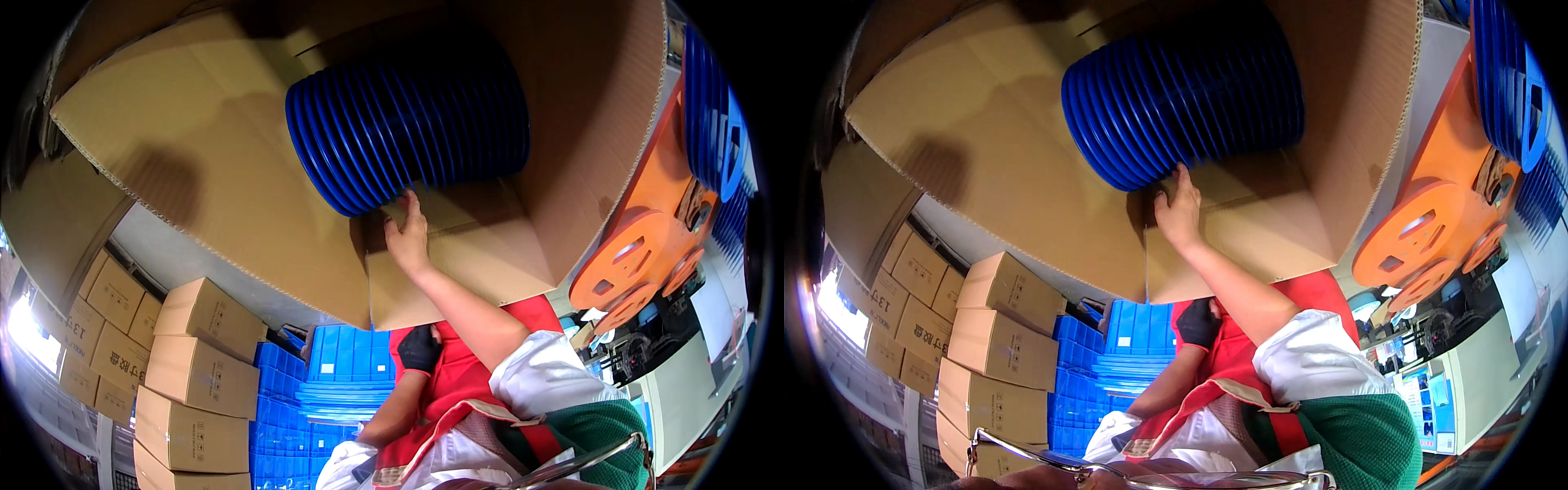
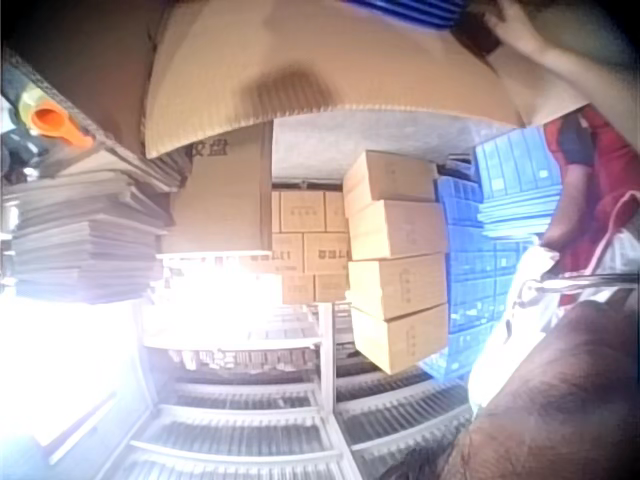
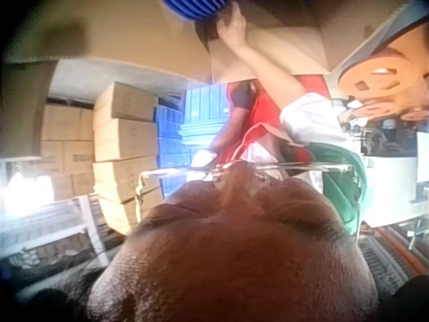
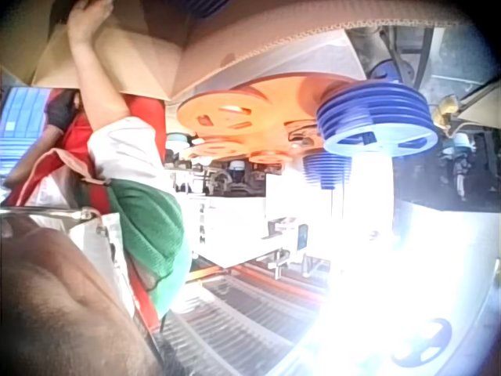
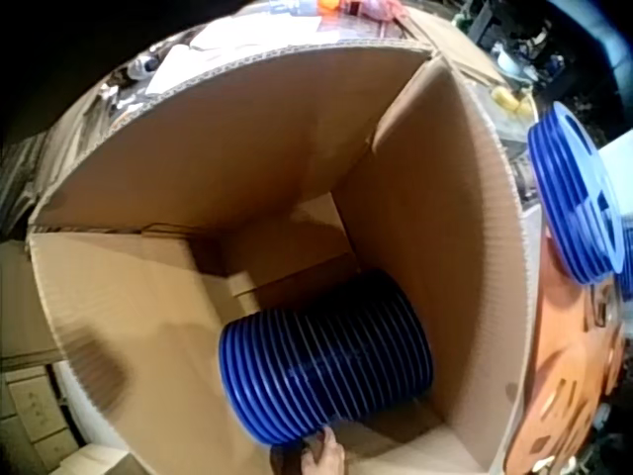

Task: The person picks up blue plastic reels from a workspace and places them into a cardboard box.

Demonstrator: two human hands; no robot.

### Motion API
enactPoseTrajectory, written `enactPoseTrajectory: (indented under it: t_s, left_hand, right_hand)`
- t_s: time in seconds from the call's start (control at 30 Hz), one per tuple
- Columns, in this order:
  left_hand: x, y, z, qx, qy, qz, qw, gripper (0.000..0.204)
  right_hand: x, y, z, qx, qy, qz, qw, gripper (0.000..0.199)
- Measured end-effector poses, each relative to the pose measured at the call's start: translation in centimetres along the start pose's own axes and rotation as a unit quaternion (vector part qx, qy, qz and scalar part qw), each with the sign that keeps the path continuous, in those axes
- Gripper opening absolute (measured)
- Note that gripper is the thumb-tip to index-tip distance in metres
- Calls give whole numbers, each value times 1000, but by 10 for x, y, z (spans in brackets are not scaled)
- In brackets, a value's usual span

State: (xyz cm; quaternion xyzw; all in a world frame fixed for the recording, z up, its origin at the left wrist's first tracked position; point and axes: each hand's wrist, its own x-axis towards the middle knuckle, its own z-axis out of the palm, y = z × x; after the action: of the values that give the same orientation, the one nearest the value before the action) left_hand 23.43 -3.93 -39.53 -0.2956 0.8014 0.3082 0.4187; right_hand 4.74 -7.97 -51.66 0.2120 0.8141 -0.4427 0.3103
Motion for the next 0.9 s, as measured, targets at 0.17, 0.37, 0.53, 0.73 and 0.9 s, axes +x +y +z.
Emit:
enactPoseTrajectory:
  t_s: [0.17,0.37,0.53,0.73,0.9]
  left_hand:
    - [1,1,-1,-2,-12,-10,1000,15]
    - [4,10,-11,-4,-18,-11,1000,17]
    - [4,8,-7,5,-3,-5,1000,15]
    - [5,9,-5,12,4,7,1000,14]
    - [4,8,-4,16,12,10,1000,14]
  right_hand:
    - [5,-2,-4,-91,30,-30,995,53]
    - [8,4,-9,-62,31,-67,995,50]
    - [7,5,-13,27,54,-15,998,51]
    - [14,6,-19,60,41,13,997,52]
    - [13,6,-27,-99,36,-22,994,51]
